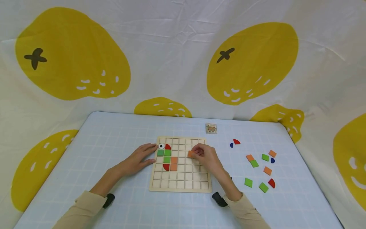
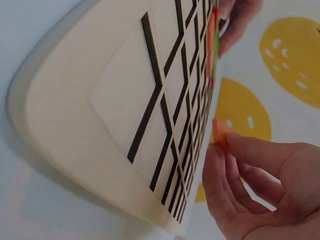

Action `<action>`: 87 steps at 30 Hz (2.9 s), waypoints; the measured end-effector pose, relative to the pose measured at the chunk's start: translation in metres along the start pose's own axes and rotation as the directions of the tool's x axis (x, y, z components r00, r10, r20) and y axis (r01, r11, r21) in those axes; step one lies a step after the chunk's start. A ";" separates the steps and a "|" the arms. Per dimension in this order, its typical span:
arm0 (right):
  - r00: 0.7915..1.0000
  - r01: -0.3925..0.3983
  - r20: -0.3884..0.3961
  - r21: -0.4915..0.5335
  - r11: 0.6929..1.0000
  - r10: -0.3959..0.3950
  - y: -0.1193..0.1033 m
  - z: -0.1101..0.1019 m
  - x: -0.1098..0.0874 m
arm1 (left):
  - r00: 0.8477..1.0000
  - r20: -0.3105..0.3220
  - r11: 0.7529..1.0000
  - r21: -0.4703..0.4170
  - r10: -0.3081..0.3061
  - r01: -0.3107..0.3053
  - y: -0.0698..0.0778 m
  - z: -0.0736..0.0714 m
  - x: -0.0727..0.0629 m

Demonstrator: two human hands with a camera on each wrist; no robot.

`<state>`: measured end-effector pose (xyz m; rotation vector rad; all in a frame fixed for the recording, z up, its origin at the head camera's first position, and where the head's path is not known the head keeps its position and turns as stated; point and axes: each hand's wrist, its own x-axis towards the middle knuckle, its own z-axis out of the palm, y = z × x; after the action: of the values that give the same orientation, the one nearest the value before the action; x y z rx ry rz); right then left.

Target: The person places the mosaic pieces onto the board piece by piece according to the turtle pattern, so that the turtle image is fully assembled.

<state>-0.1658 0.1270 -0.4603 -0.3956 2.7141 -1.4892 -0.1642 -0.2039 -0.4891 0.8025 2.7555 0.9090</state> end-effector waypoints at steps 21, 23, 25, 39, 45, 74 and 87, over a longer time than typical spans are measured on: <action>0.994 0.025 0.109 0.024 0.999 -0.027 -0.009 0.028 0.000 | 1.000 0.007 1.000 -0.003 0.000 0.000 0.002 0.001 0.001; 0.992 0.031 0.120 0.026 0.999 -0.033 -0.009 0.029 0.000 | 1.000 0.008 1.000 -0.002 -0.002 0.002 0.002 0.001 0.001; 0.991 0.035 0.129 0.023 0.999 -0.038 -0.008 0.029 0.001 | 1.000 0.009 1.000 -0.003 -0.002 0.002 0.001 0.001 0.000; 0.984 0.048 0.172 -0.043 0.998 -0.040 -0.011 0.027 -0.002 | 1.000 0.000 1.000 0.002 0.010 -0.010 0.001 0.001 0.001; 0.981 0.043 0.191 -0.047 0.998 -0.034 -0.009 0.025 0.000 | 1.000 0.006 1.000 0.010 0.000 0.000 0.001 0.000 0.002; 0.998 0.011 0.058 -0.109 0.994 -0.005 0.025 -0.036 -0.034 | 0.999 0.015 0.999 0.021 -0.040 0.040 0.000 0.002 0.002; 0.999 -0.033 -0.004 -0.200 0.979 0.032 0.046 -0.065 -0.057 | 0.999 0.015 0.999 0.015 -0.037 0.037 -0.001 0.003 0.000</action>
<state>-0.1297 0.2175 -0.4684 -0.3530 2.8662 -1.2117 -0.1641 -0.2027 -0.4924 0.7551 2.7572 0.8733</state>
